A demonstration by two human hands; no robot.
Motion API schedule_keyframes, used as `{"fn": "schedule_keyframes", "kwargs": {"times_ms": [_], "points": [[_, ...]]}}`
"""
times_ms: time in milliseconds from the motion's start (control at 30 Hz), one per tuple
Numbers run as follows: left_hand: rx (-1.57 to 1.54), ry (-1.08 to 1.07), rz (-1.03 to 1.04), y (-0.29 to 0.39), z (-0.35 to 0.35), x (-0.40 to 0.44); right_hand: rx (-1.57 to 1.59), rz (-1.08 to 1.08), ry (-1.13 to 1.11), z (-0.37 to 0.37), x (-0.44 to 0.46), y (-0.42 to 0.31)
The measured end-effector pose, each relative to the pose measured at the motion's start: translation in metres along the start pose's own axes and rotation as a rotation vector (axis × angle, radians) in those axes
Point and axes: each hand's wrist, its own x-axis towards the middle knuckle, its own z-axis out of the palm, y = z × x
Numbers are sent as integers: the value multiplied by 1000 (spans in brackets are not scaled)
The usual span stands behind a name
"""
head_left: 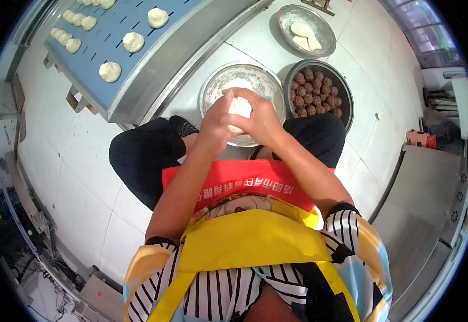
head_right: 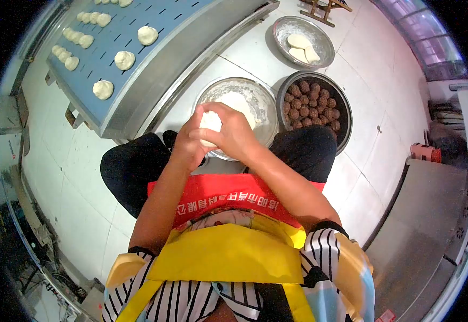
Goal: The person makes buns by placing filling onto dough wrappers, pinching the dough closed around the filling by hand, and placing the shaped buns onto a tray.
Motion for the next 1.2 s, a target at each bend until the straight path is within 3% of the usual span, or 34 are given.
{"fn": "schedule_keyframes", "kwargs": {"times_ms": [167,233,333,367,467,500,600,633,667,767,800,833,900,1000,1033,1133,1167,1200], "points": [[54,-121,118,-7,-8,2,98,-130,73,8,0,11],[23,-57,-2,7,1,-7,124,-268,42,10,12,16],[9,-127,-100,11,-1,-3,301,202,-212,-6,2,-9],[8,-178,-119,8,-4,-2,237,173,-146,-4,0,-5],[-149,25,92,-4,12,3,120,47,-7,5,5,12],[-150,99,77,-2,14,2,134,3,4,7,6,11],[218,-164,112,13,-6,-11,198,-127,-9,5,10,-4],[-20,-211,-92,16,-6,-6,204,28,-141,-7,9,-9],[-99,-129,-41,10,-5,-4,211,187,-273,-13,6,-12],[-246,110,65,5,13,1,139,-18,-12,5,14,2],[149,99,298,-3,2,0,136,-89,72,10,12,5],[548,80,533,-8,-14,1,176,-79,-18,7,10,1],[302,-198,257,-6,-29,8,200,-68,-142,-3,7,-6],[-187,61,170,-10,-2,11,49,-67,-89,0,10,-6],[-193,15,239,-6,2,9,30,-141,12,8,10,-4],[84,102,-59,22,-2,-8,224,-223,-113,6,9,-4],[90,-70,81,-3,-29,13,167,-64,-179,2,11,-6],[-51,-42,105,-2,-20,10,117,-62,-133,3,12,-6]]}}
